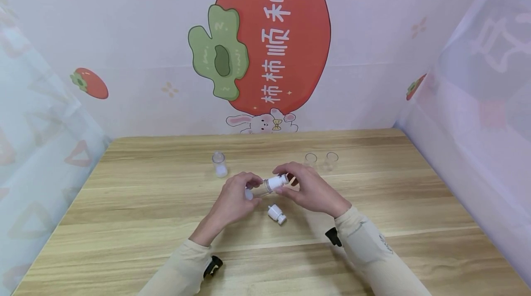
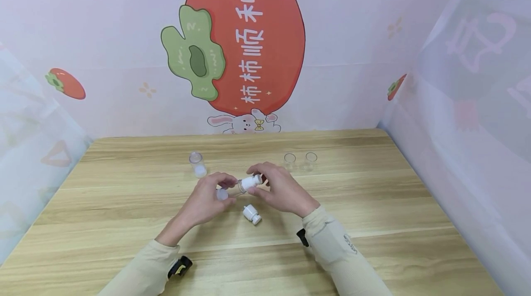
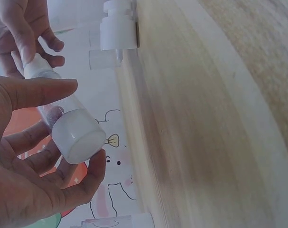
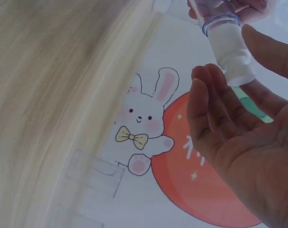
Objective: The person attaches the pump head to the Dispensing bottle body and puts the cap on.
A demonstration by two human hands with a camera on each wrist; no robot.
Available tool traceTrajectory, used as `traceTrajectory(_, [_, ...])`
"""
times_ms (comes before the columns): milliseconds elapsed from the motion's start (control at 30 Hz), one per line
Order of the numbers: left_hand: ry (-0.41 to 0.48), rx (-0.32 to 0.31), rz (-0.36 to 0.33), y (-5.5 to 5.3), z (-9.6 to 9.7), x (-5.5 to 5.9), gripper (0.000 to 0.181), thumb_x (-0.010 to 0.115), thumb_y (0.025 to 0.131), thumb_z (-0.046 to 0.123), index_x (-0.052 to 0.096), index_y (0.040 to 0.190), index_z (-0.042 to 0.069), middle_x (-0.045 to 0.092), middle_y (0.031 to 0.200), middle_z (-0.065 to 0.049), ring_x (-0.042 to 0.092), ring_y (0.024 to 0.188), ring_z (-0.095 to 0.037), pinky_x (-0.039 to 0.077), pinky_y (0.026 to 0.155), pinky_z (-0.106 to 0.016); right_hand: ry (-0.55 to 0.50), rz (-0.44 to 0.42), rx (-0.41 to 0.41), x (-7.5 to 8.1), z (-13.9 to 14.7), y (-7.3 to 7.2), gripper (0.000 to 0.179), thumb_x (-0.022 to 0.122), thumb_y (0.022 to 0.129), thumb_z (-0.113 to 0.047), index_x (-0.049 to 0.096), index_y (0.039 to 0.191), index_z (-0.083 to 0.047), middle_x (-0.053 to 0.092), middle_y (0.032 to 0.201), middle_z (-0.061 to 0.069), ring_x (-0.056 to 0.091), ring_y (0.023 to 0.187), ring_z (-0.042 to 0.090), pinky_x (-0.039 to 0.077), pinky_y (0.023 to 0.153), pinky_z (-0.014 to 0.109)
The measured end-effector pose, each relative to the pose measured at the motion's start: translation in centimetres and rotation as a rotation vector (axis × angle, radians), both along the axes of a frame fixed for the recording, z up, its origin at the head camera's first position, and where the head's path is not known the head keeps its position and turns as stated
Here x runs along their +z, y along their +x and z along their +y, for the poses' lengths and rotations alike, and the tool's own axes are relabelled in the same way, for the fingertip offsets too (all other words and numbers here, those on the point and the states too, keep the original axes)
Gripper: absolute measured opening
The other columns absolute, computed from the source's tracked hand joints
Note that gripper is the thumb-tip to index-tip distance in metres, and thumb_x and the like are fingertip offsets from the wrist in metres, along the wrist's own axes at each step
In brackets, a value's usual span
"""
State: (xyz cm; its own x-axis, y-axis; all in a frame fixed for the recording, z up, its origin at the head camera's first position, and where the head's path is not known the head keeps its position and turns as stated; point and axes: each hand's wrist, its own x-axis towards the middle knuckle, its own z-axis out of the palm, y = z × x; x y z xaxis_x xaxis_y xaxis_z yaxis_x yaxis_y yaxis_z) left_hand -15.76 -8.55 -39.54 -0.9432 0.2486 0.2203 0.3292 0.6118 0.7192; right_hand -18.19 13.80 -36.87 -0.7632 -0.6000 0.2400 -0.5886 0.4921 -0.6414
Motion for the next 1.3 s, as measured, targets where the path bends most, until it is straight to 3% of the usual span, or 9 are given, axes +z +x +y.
traceTrajectory(200, [0.01, -0.009, -0.002, -0.05, -0.07, -0.13, 0.035, 0.083, 0.074, -0.005, 0.072, 0.107, 0.0, 0.07, 0.102, -0.009, 0.066, 0.097, -0.031, 0.051, 0.085, -0.045, 0.005, 0.023, 0.011, -0.13, -0.04, -0.06, 0.028, 0.076, 0.091, -0.007, 0.067, 0.118, -0.006, 0.068, 0.106, -0.001, 0.062, 0.093, 0.015, 0.057, 0.081, 0.038])
traceTrajectory(400, [-0.005, -0.004, 0.01, 0.02, -0.13, -0.16, 0.035, 0.083, 0.074, -0.005, 0.072, 0.106, 0.001, 0.07, 0.102, -0.009, 0.065, 0.096, -0.027, 0.051, 0.087, -0.045, 0.018, -0.003, 0.0, -0.19, -0.3, -0.19, 0.02, 0.073, 0.095, -0.015, 0.07, 0.113, -0.007, 0.067, 0.096, -0.005, 0.062, 0.087, 0.013, 0.055, 0.076, 0.028])
traceTrajectory(633, [0.002, -0.006, 0.005, 0.03, -0.2, -0.15, 0.035, 0.083, 0.074, -0.006, 0.072, 0.106, 0.001, 0.07, 0.102, -0.009, 0.065, 0.097, -0.029, 0.051, 0.086, -0.045, 0.024, -0.025, -0.03, -0.16, -0.54, -0.17, 0.016, 0.071, 0.097, -0.021, 0.071, 0.108, -0.01, 0.064, 0.087, -0.007, 0.06, 0.081, 0.014, 0.053, 0.072, 0.027])
traceTrajectory(1000, [0.003, -0.001, 0.005, 0.02, -0.18, -0.24, 0.035, 0.083, 0.074, -0.005, 0.072, 0.106, 0.002, 0.07, 0.102, -0.009, 0.065, 0.097, -0.029, 0.051, 0.087, -0.045, 0.026, -0.033, -0.049, 0.05, -0.22, 0.0, 0.032, 0.076, 0.093, -0.018, 0.067, 0.122, -0.007, 0.067, 0.103, -0.004, 0.062, 0.092, 0.016, 0.054, 0.079, 0.03])
traceTrajectory(1300, [0.01, -0.012, 0.007, 0.01, -0.12, -0.29, 0.034, 0.083, 0.074, -0.006, 0.072, 0.106, 0.001, 0.07, 0.101, -0.011, 0.065, 0.095, -0.032, 0.051, 0.084, -0.044, 0.021, 0.008, -0.006, -0.09, -0.04, -0.07, 0.028, 0.075, 0.092, -0.01, 0.068, 0.119, -0.006, 0.068, 0.106, -0.001, 0.062, 0.093, 0.017, 0.056, 0.081, 0.04])
